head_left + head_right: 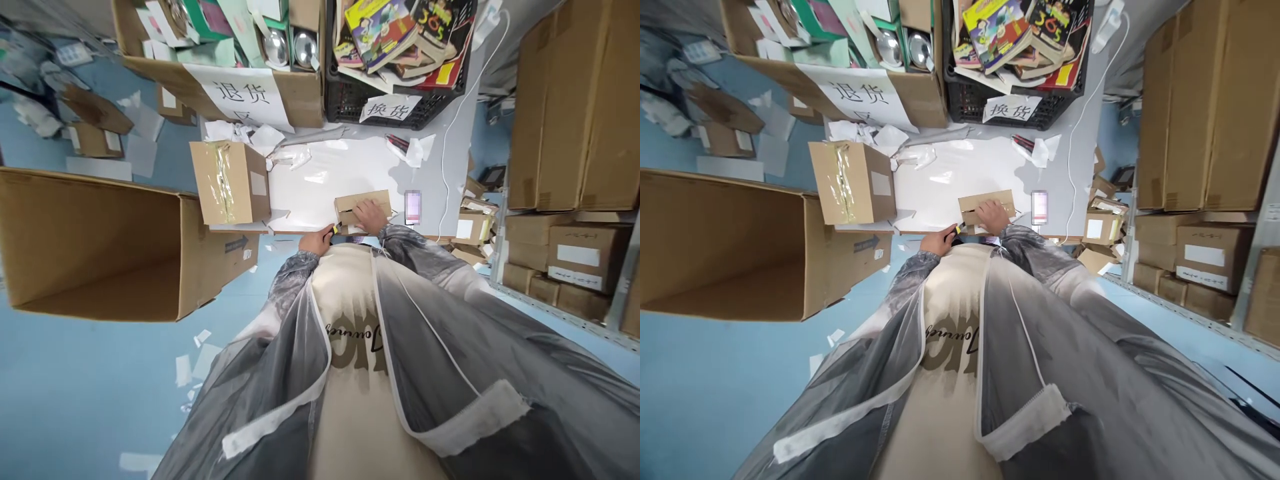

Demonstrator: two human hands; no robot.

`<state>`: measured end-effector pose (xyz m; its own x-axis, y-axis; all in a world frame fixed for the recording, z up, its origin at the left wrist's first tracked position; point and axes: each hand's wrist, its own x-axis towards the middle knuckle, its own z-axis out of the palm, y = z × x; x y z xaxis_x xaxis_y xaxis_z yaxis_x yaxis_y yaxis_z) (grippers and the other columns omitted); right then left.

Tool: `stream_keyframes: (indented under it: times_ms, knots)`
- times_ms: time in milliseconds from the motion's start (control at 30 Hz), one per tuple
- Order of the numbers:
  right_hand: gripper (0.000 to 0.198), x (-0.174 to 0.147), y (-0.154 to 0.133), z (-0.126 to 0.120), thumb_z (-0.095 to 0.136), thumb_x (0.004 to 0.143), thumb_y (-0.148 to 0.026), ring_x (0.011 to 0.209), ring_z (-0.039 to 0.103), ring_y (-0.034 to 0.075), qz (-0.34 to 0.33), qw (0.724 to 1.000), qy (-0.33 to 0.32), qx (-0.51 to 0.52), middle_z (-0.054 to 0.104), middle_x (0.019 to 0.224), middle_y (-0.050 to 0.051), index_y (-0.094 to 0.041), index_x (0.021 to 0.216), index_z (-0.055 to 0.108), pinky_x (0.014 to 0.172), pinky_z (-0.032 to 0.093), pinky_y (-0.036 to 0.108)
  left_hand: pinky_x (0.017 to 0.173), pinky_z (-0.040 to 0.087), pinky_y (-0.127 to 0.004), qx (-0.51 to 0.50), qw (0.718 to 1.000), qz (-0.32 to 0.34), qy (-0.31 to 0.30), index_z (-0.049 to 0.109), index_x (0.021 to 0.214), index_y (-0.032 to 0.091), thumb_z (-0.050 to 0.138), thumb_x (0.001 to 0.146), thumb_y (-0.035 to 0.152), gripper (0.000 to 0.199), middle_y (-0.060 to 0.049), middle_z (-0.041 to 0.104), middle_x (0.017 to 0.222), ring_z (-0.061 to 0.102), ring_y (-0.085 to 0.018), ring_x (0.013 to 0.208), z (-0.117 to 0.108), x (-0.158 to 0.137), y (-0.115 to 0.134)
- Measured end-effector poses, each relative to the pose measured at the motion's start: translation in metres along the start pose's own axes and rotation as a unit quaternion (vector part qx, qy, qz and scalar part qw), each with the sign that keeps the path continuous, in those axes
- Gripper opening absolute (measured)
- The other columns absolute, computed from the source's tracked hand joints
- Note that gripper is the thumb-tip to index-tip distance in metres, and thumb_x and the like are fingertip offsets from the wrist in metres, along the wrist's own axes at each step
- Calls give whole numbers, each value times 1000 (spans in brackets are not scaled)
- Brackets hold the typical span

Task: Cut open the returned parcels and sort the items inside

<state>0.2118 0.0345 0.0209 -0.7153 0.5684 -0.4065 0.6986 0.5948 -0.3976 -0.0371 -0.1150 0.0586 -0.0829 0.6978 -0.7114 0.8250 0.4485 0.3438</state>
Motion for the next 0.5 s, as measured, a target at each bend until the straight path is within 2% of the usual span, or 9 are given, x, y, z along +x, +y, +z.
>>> stream_keyframes:
  times_ms: [100, 167, 233, 267, 300, 400, 433, 467, 500]
  knots:
    - [45, 2, 16, -9, 109, 94, -39, 145, 67, 45, 108, 989, 40, 93, 81, 147, 26, -17, 120, 78, 138, 50, 64, 109, 66, -41, -60, 997, -8, 53, 64, 192, 35, 56, 128, 58, 68, -16, 94, 144, 89, -36, 127, -15, -3, -17]
    - [47, 4, 21, -14, 111, 91, -47, 145, 72, 46, 199, 961, 94, 169, 84, 141, 23, -20, 113, 79, 140, 53, 63, 105, 68, -40, -107, 991, -10, 84, 60, 195, 31, 58, 127, 70, 79, -15, 96, 135, 91, -34, 118, -25, -7, -29]
    - [43, 7, 21, -17, 105, 96, -52, 137, 78, 43, 289, 914, 157, 237, 87, 131, 20, -21, 113, 80, 136, 59, 60, 102, 71, -40, -135, 986, -4, 93, 57, 196, 29, 60, 124, 77, 87, -13, 97, 125, 92, -32, 110, -30, -12, -37]
    - [39, 10, 19, -18, 100, 101, -52, 129, 81, 40, 341, 875, 193, 286, 88, 125, 17, -21, 115, 80, 129, 65, 58, 101, 72, -40, -145, 985, -1, 91, 58, 196, 28, 61, 123, 77, 88, -12, 97, 120, 92, -32, 107, -31, -14, -39]
    - [35, 14, 16, -20, 93, 107, -52, 121, 84, 37, 396, 819, 226, 349, 88, 117, 14, -22, 117, 79, 121, 71, 55, 102, 72, -40, -156, 984, 4, 85, 59, 195, 28, 61, 124, 75, 86, -11, 97, 116, 92, -31, 104, -30, -16, -40]
    - [26, 26, 5, -25, 82, 116, -48, 96, 85, 25, 499, 586, 293, 567, 84, 97, 3, -25, 115, 70, 95, 79, 44, 103, 72, -36, -202, 977, 22, 67, 64, 192, 29, 59, 127, 63, 73, -7, 97, 111, 92, -28, 102, -23, -16, -35]
    - [26, 30, 1, -26, 82, 116, -47, 91, 84, 23, 495, 538, 296, 614, 82, 93, 1, -26, 114, 67, 90, 79, 41, 104, 72, -35, -216, 974, 29, 64, 66, 191, 30, 58, 129, 59, 70, -6, 97, 112, 92, -27, 103, -20, -13, -33]
    - [26, 32, -2, -28, 83, 115, -45, 89, 83, 21, 475, 517, 293, 649, 81, 90, -1, -27, 112, 65, 88, 78, 38, 104, 72, -33, -228, 971, 37, 62, 67, 191, 31, 56, 129, 57, 67, -5, 97, 113, 92, -27, 104, -18, -8, -30]
    - [25, 33, -5, -29, 84, 114, -42, 88, 83, 19, 448, 514, 288, 672, 80, 89, -2, -28, 109, 64, 89, 78, 36, 103, 71, -33, -235, 969, 44, 60, 67, 191, 31, 55, 129, 55, 67, -5, 97, 113, 92, -27, 105, -15, -2, -28]
